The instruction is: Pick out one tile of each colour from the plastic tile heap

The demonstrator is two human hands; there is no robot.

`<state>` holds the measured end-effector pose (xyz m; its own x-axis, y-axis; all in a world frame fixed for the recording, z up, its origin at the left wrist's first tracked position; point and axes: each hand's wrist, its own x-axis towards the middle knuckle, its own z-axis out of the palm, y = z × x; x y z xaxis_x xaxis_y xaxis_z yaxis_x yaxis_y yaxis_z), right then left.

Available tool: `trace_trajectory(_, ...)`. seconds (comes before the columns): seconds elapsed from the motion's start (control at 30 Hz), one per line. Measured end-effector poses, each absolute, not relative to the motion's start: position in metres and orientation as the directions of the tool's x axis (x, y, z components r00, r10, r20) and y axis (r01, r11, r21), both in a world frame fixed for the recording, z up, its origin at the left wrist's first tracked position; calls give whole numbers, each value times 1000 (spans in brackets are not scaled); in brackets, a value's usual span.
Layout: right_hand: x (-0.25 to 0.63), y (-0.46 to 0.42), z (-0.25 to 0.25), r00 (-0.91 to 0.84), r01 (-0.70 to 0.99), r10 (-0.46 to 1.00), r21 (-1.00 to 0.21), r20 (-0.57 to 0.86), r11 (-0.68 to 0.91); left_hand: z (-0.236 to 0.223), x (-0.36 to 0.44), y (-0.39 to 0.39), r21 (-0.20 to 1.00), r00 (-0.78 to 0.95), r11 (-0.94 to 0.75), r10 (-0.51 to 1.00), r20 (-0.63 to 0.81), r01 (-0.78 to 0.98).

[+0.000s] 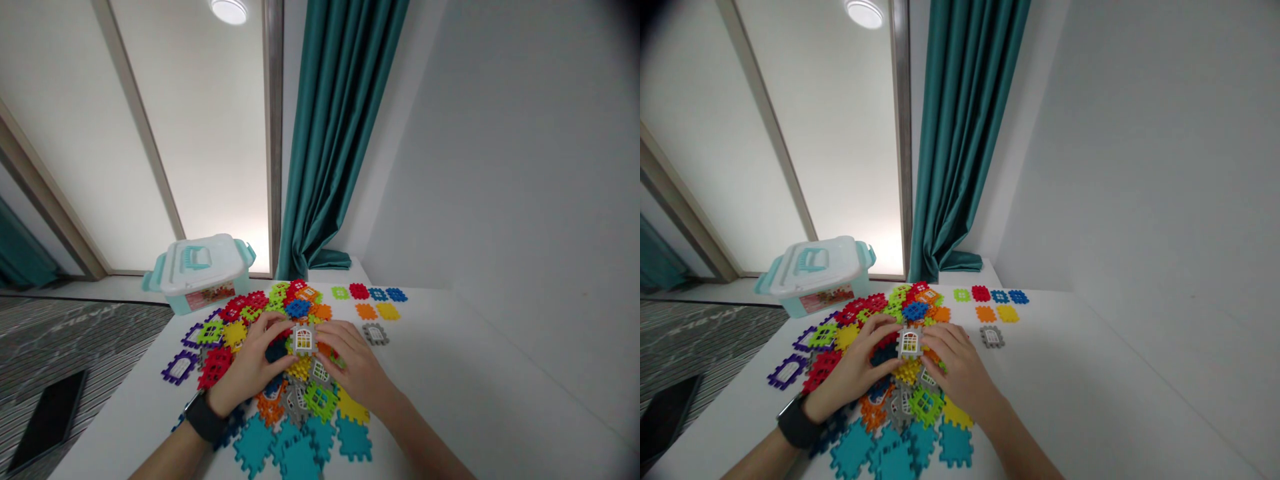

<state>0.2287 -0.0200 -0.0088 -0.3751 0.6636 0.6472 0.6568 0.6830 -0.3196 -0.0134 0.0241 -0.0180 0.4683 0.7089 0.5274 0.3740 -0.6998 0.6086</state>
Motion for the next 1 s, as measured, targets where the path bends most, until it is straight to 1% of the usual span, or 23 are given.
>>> trace_trajectory(0.17,230,-22,-9,-436,673,579,-177,689,718,-14,-12,23,680,477,-668,724,498,304)
trace_trajectory(0.23,229,-23,-11,-434,665,563,-172,703,727,-13,-11,23,720,481,-640,736,476,266)
trace_trajectory(0.3,225,-23,-14,-379,655,579,-233,722,719,-14,-10,22,759,480,-607,752,452,237)
trace_trajectory(0.37,221,-24,-17,-286,640,614,-330,735,694,-14,-8,22,784,472,-579,768,432,225)
trace_trajectory(0.47,216,-24,-19,-168,607,679,-468,714,642,-13,-7,22,791,450,-567,783,430,230)
trace_trajectory(0.6,211,-22,-18,-51,563,774,-622,631,544,-11,-7,23,782,429,-575,786,445,241)
trace_trajectory(0.73,208,-19,-17,5,458,855,-761,518,458,-7,-8,25,814,446,-539,796,408,217)
trace_trajectory(0.87,207,-16,-18,28,383,906,-841,423,381,-7,-9,27,845,459,-498,807,371,193)
trace_trajectory(1.0,208,-15,-19,43,353,926,-873,376,338,-11,-9,27,859,495,-481,798,345,176)
